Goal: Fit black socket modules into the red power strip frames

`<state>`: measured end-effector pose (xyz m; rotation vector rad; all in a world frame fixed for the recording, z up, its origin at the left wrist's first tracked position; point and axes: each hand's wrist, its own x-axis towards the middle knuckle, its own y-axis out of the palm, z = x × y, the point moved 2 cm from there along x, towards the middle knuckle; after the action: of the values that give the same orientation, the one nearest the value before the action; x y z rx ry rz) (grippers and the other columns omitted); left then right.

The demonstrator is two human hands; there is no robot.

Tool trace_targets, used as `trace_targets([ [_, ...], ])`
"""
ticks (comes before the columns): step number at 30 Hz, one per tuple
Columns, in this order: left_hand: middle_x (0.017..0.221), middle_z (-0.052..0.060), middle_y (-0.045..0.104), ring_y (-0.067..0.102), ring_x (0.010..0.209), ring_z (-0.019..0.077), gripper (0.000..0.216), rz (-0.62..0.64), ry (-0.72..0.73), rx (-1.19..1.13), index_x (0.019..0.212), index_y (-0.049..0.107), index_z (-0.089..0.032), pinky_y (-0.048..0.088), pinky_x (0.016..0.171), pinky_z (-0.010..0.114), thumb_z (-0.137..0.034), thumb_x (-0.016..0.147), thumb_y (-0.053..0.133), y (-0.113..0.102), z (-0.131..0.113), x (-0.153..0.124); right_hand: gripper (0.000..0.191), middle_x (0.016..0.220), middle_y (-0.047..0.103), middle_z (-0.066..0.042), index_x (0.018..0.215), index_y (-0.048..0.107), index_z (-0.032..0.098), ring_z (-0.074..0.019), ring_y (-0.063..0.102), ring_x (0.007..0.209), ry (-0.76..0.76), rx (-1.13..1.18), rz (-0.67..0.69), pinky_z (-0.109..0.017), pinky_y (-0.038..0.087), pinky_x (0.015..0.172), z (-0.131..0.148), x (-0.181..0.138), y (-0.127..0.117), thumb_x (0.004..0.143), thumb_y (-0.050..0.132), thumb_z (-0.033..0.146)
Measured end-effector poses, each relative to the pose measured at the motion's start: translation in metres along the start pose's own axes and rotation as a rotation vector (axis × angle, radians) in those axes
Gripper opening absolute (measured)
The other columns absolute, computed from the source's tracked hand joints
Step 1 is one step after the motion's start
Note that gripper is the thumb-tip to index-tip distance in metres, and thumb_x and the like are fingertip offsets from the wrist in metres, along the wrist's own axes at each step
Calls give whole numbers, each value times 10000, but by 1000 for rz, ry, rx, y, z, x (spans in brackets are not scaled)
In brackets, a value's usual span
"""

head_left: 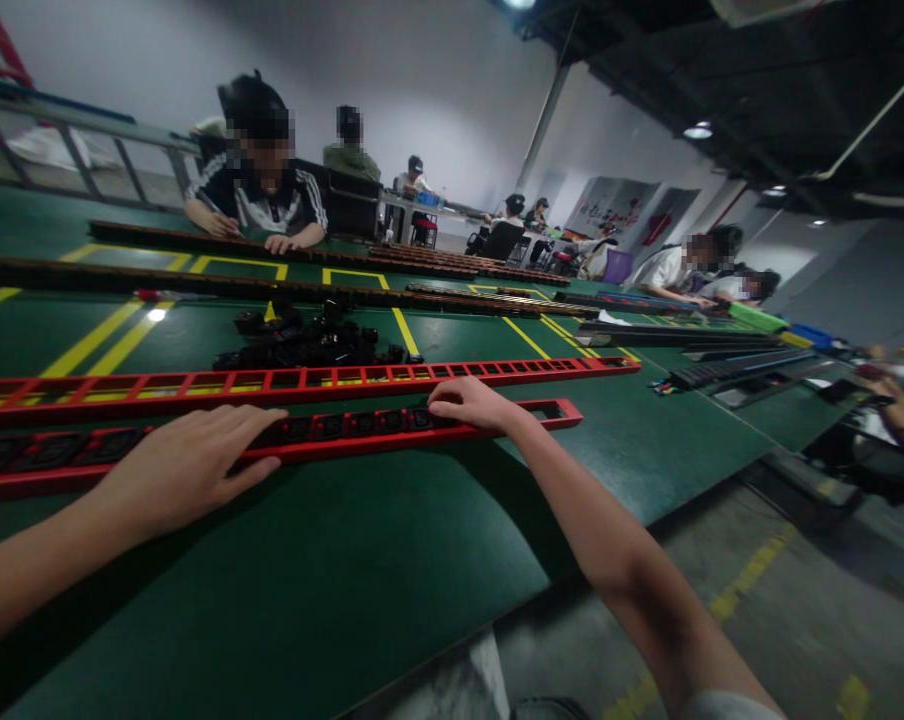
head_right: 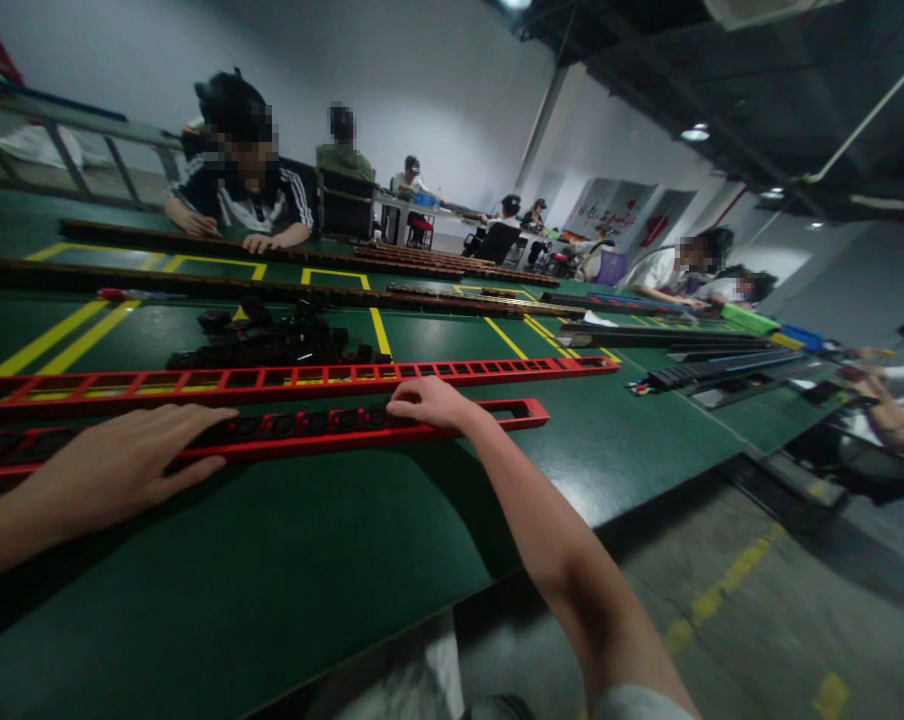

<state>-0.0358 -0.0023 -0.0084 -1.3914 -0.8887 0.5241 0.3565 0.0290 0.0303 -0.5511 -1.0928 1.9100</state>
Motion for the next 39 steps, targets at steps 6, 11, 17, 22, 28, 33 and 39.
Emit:
trace_targets([
  [6,1332,195,705,682,1183,356,642,-25,6,-9,1436,620,-140,535,1009,550,-570,999,430,0,-2,1,273,1063,770,-73,1060,778,175,-222,694,972,17,5,1,-349,502,904,0,0,-1,983,652,405],
  [11,1325,193,704,683,1160,351,635,-30,18,-1,1437,616,-135,536,995,543,-562,1007,427,1,-1,0,259,1056,765,-68,1056,773,170,-218,690,972,8,32,-8,-343,500,900,3,-2,-2,965,671,390],
  [17,1332,189,703,676,1175,348,624,-33,22,-24,1428,620,-137,522,1013,543,-558,1003,441,2,0,0,239,1059,764,-67,1075,768,171,-215,690,981,2,52,-9,-354,503,921,3,-1,0,963,679,362],
  [22,1324,191,709,672,1188,346,627,-28,18,-8,1424,623,-130,522,1024,540,-551,997,440,2,-1,1,270,1080,767,-74,1073,771,171,-222,691,997,17,28,-3,-355,502,925,4,1,1,997,634,391],
  [28,1336,198,698,675,1180,347,644,-13,17,9,1440,609,-118,531,1013,540,-555,1006,422,-1,-3,1,283,1086,762,-76,1084,767,165,-218,687,979,13,9,7,-345,505,898,5,0,0,985,653,405],
  [33,1341,196,697,670,1189,348,648,-1,12,-20,1442,609,-116,528,1022,542,-559,1001,434,-1,-3,1,288,1091,765,-81,1081,768,170,-223,688,990,5,13,0,-360,503,918,4,0,1,987,646,413],
  [39,1353,205,688,662,1201,356,646,20,2,-6,1457,598,-102,518,1031,552,-538,1002,453,-2,-4,2,298,1081,767,-86,1078,770,160,-233,692,988,21,20,12,-359,496,913,8,0,1,987,630,407],
])
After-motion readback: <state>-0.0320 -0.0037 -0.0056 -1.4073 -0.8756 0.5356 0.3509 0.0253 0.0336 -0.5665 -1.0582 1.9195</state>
